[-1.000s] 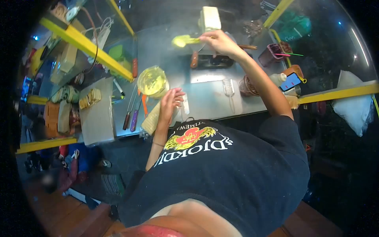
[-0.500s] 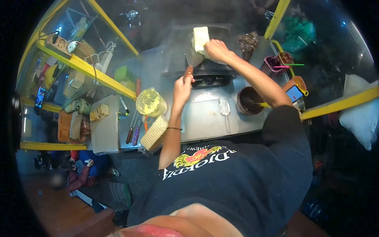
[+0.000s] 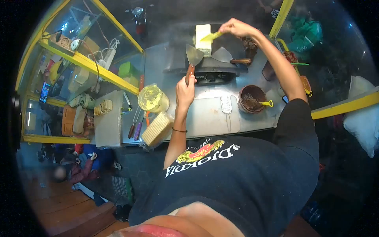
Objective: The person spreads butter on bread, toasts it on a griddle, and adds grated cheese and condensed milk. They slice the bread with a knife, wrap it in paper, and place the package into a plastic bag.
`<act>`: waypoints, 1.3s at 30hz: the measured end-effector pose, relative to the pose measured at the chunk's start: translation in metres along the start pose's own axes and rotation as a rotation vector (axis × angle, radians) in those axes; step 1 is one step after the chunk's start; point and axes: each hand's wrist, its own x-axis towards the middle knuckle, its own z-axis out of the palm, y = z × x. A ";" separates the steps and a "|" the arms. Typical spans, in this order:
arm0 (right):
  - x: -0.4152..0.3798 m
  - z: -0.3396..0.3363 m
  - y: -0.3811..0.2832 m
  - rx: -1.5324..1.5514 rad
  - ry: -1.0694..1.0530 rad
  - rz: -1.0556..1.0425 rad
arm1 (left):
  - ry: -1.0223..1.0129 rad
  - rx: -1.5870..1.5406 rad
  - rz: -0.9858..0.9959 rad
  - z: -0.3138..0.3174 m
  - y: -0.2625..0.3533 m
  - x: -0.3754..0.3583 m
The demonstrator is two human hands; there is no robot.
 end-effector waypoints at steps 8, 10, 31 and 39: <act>-0.029 0.040 -0.048 -0.276 0.092 -0.236 | 0.024 -0.023 0.019 0.010 -0.007 0.000; -0.007 0.038 -0.025 -0.310 0.351 -0.140 | 0.029 -0.046 0.047 0.012 -0.003 -0.003; 0.048 0.000 0.044 -0.264 0.250 -0.172 | 0.051 -0.090 0.020 0.029 -0.008 0.001; 0.027 -0.001 -0.025 -0.274 0.264 -0.096 | 0.014 -0.020 0.027 0.033 -0.019 0.007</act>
